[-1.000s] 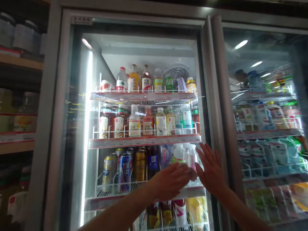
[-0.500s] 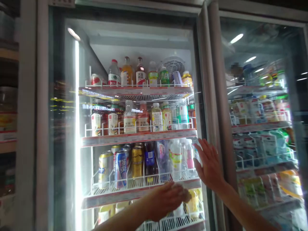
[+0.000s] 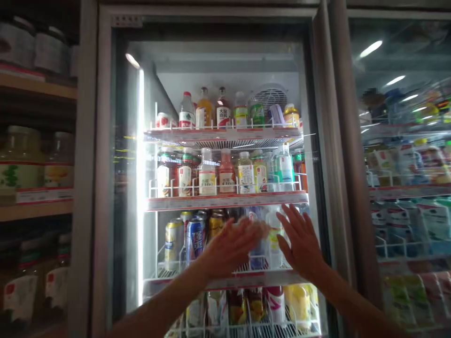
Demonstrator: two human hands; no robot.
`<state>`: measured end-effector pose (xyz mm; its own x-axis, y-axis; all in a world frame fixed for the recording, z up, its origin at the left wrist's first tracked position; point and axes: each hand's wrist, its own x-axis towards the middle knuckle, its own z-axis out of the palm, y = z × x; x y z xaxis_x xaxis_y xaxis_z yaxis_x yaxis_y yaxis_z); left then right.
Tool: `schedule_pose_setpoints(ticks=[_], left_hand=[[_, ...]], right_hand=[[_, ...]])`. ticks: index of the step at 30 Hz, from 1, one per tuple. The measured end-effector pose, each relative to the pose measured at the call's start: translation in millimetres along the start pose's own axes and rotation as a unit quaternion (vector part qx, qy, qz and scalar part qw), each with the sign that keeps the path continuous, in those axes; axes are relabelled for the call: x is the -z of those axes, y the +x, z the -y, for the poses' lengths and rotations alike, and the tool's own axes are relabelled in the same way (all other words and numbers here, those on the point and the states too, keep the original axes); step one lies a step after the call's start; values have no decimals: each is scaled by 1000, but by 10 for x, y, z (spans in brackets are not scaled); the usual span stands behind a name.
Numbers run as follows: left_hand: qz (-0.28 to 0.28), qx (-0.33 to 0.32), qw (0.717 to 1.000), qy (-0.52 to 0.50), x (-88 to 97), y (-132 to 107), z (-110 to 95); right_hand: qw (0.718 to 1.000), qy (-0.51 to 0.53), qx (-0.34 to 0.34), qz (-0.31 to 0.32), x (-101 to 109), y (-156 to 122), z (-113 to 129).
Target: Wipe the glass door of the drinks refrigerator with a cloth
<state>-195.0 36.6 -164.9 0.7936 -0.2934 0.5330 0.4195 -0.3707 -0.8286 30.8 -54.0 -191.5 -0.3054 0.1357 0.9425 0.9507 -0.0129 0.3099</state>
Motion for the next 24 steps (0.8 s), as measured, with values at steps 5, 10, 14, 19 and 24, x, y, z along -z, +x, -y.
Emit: schedule_pose_setpoints(ticks=[5, 10, 14, 19, 24], left_hand=[[-61, 292, 953, 57, 112, -59, 814], [-8, 29, 999, -12, 105, -578, 238], [-25, 79, 997, 2, 146, -806, 439], [-91, 453, 885, 53, 267, -1092, 1093], [-80, 442, 893, 22, 194, -1458, 181]], right_hand=[[999, 10, -24, -23, 2, 297, 64], [998, 43, 37, 10, -70, 279, 347], [998, 44, 50, 2, -113, 443, 382], [998, 45, 13, -39, -87, 652, 322], [997, 66, 50, 0, -143, 400, 478]])
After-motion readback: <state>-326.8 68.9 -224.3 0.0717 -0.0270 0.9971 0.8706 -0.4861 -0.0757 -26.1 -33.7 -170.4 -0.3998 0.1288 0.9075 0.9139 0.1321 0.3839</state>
